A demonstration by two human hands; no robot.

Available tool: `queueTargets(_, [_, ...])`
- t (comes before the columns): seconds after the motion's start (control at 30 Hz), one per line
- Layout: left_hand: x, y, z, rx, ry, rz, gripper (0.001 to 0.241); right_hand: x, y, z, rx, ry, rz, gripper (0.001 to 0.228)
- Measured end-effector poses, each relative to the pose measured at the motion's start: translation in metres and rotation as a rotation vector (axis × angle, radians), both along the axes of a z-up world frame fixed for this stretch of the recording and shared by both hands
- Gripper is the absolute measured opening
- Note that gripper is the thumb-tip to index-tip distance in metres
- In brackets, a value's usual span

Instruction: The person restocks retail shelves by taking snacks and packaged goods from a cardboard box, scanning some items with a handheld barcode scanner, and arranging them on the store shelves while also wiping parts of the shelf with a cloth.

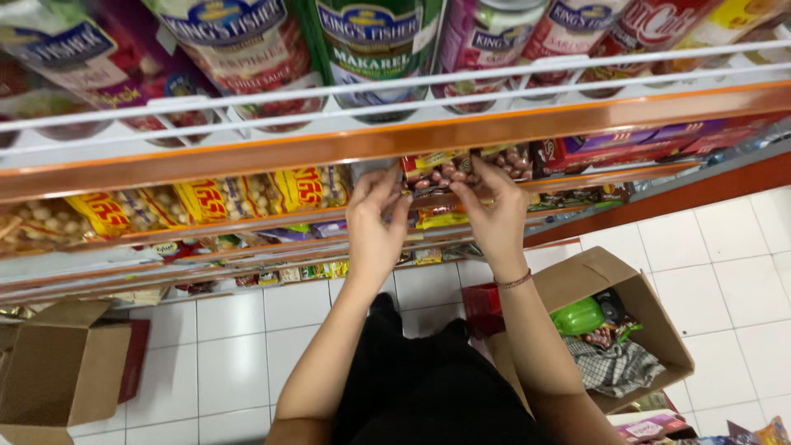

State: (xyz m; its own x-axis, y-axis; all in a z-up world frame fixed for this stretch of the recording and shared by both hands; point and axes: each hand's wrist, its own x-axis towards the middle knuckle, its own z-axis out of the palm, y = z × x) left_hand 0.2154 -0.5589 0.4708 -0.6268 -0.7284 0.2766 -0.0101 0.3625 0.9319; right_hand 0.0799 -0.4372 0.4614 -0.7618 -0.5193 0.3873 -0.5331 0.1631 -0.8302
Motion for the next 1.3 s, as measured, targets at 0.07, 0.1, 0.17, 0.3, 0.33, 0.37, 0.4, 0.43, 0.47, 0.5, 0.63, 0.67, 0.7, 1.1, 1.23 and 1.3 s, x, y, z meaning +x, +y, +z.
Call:
queueTargets(0.07, [-0.005, -0.007, 0.0, -0.109, -0.021, 0.026, 0.042, 0.002, -0.004, 0.0, 0.003, 0.146, -0.033, 0.036])
queueTargets(0.1, [-0.007, -0.01, -0.001, -0.203, -0.012, 0.045, 0.04, 0.003, -0.006, -0.001, 0.015, 0.166, -0.048, 0.035])
queueTargets(0.17, [-0.011, -0.015, -0.004, -0.286, -0.01, 0.07, 0.037, 0.003, -0.009, -0.002, 0.041, 0.211, -0.078, 0.031])
queueTargets(0.3, [-0.013, -0.018, -0.009, -0.204, -0.07, 0.021, 0.033, 0.006, -0.011, -0.001, 0.096, 0.258, -0.103, 0.03])
queueTargets(0.33, [-0.012, -0.02, -0.009, -0.177, -0.09, -0.008, 0.033, 0.008, -0.012, -0.001, 0.09, 0.211, -0.102, 0.031])
queueTargets(0.37, [-0.013, -0.021, -0.01, -0.205, -0.09, -0.012, 0.032, 0.008, -0.012, 0.0, 0.085, 0.165, -0.102, 0.031])
queueTargets(0.4, [-0.013, -0.021, -0.011, -0.232, -0.091, -0.014, 0.031, 0.009, -0.011, 0.0, 0.109, 0.183, -0.113, 0.032])
queueTargets(0.43, [-0.013, -0.02, -0.012, -0.259, -0.093, -0.016, 0.03, 0.009, -0.01, 0.001, 0.133, 0.201, -0.124, 0.032])
queueTargets(0.47, [-0.013, -0.021, -0.013, -0.258, -0.11, -0.016, 0.029, 0.01, -0.009, 0.002, 0.157, 0.219, -0.135, 0.032])
queueTargets(0.5, [-0.014, -0.021, -0.014, -0.257, -0.127, -0.017, 0.028, 0.01, -0.008, 0.003, 0.157, 0.197, -0.131, 0.033])
queueTargets(0.63, [-0.013, -0.021, -0.02, -0.148, -0.145, -0.044, 0.032, 0.008, -0.003, 0.002, 0.169, 0.215, -0.082, 0.034])
queueTargets(0.67, [-0.013, -0.022, -0.021, -0.199, -0.154, -0.05, 0.031, 0.007, -0.003, 0.002, 0.167, 0.25, -0.062, 0.033])
queueTargets(0.7, [-0.013, -0.022, -0.022, -0.25, -0.163, -0.056, 0.03, 0.005, -0.003, 0.001, 0.166, 0.28, -0.069, 0.033])
queueTargets(1.1, [-0.021, 0.028, -0.042, -0.755, 0.019, -0.031, 0.054, 0.002, 0.029, -0.009, 0.108, 0.311, -0.068, 0.039])
queueTargets(1.23, [-0.049, 0.071, -0.053, -0.695, 0.13, -0.248, 0.05, -0.004, 0.074, -0.022, 0.094, 0.244, -0.178, 0.04])
queueTargets(1.3, [-0.062, 0.099, -0.057, -0.624, 0.161, -0.384, 0.05, -0.006, 0.104, -0.028, 0.102, 0.172, -0.27, 0.04])
